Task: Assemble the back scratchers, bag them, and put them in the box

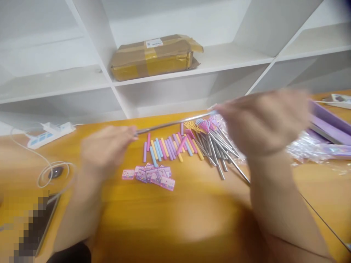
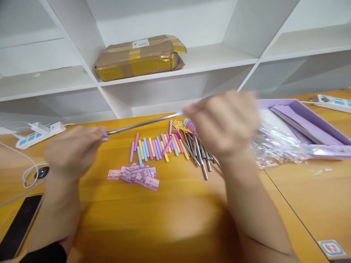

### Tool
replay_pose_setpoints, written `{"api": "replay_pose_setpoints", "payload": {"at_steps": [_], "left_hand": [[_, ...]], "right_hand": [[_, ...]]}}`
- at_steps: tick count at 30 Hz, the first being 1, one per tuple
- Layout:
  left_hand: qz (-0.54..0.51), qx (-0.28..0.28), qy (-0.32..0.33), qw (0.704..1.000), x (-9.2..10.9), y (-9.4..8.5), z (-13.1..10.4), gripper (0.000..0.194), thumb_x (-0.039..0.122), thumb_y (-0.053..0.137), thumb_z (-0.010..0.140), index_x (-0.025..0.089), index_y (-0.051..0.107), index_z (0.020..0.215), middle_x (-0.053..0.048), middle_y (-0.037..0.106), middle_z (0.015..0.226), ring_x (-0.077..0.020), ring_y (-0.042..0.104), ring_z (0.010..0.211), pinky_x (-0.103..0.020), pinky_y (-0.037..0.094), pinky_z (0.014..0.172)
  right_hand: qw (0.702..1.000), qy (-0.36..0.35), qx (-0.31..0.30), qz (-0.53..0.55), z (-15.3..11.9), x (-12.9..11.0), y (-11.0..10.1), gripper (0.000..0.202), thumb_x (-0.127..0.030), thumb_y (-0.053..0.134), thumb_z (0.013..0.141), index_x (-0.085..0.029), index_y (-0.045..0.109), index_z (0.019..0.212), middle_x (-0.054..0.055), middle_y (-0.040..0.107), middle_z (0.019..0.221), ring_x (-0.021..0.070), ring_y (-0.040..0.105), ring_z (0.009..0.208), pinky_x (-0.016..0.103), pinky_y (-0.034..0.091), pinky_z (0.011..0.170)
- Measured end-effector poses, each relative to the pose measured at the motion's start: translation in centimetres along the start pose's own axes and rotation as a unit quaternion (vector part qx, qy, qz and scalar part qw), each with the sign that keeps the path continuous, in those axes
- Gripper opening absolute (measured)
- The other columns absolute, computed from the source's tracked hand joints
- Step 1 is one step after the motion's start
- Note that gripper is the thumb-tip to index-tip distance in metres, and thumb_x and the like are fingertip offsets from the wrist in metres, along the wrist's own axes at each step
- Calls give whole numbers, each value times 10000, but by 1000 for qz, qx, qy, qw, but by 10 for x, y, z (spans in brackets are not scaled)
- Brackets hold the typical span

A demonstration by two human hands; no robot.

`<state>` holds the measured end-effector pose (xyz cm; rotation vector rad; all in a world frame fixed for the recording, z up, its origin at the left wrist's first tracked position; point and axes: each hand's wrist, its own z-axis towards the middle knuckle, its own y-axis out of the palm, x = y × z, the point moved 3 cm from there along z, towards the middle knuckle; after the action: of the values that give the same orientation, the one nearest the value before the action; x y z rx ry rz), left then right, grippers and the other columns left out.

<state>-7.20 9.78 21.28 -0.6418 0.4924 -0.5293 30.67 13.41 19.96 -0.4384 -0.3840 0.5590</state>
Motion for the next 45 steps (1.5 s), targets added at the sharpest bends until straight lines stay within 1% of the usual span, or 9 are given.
{"api": "replay_pose_setpoints", "payload": {"at_steps": [2,6,13,21,25,28,32,37,45], "left_hand": [[-7,6,22,1000,32,13,8,269,114,698,967,252,694,1198,-23,839,1075,-194,774,863,-311,563,683],[-9,11,23,1000,53,17,10,295,117,697,959,245,668,1224,-32,839,1037,-185,765,771,-308,553,646],[1,-57,5,998,56,6,10,256,160,653,996,282,692,1218,-13,835,1052,-206,782,859,-329,547,672],[54,-90,18,994,63,2,14,207,265,628,1045,265,679,1246,-7,740,813,-170,657,690,-329,354,551],[61,-127,3,990,68,-5,11,89,289,638,1044,253,694,1104,1,624,688,-170,575,614,-349,259,525],[43,-133,-5,990,74,-8,12,128,251,636,1041,239,683,1159,-6,691,766,-180,614,649,-351,289,529],[39,-105,10,994,78,-12,16,305,266,634,1049,233,633,1352,-1,718,800,-186,635,676,-353,347,561],[23,-81,14,996,78,-12,19,127,201,656,1020,199,683,1144,-14,749,848,-199,638,718,-370,397,610],[37,-41,28,998,76,-1,18,150,188,685,996,162,673,1143,-21,736,834,-178,641,703,-347,373,572]], "right_hand": [[993,-71,98,-4,21,-59,10,141,-127,753,924,-203,667,1007,22,719,970,154,548,861,343,309,717],[992,-89,87,12,36,-106,11,106,-113,732,919,-202,680,946,7,724,909,141,543,782,332,338,688],[998,-46,-38,23,39,-98,1,163,-84,621,979,-197,638,863,13,655,803,148,464,766,349,284,709],[997,-29,-66,31,39,-105,6,226,-82,579,1006,-183,631,811,32,619,772,160,414,757,346,267,688],[998,-38,-46,35,40,-118,-7,253,-69,624,972,-184,607,747,33,622,763,153,388,718,345,281,659],[998,-43,-13,42,39,-120,-14,218,-89,670,952,-190,614,768,25,640,785,141,420,715,338,273,640],[997,-53,23,53,39,-123,-19,207,-87,721,919,-170,610,766,27,671,815,120,465,704,329,254,629],[998,-43,17,51,42,-126,-19,246,-75,700,926,-171,579,735,12,667,790,116,487,719,326,249,647],[998,-40,40,9,42,-125,-11,265,-74,743,909,-177,562,746,-19,630,736,108,482,707,332,233,658]]}}
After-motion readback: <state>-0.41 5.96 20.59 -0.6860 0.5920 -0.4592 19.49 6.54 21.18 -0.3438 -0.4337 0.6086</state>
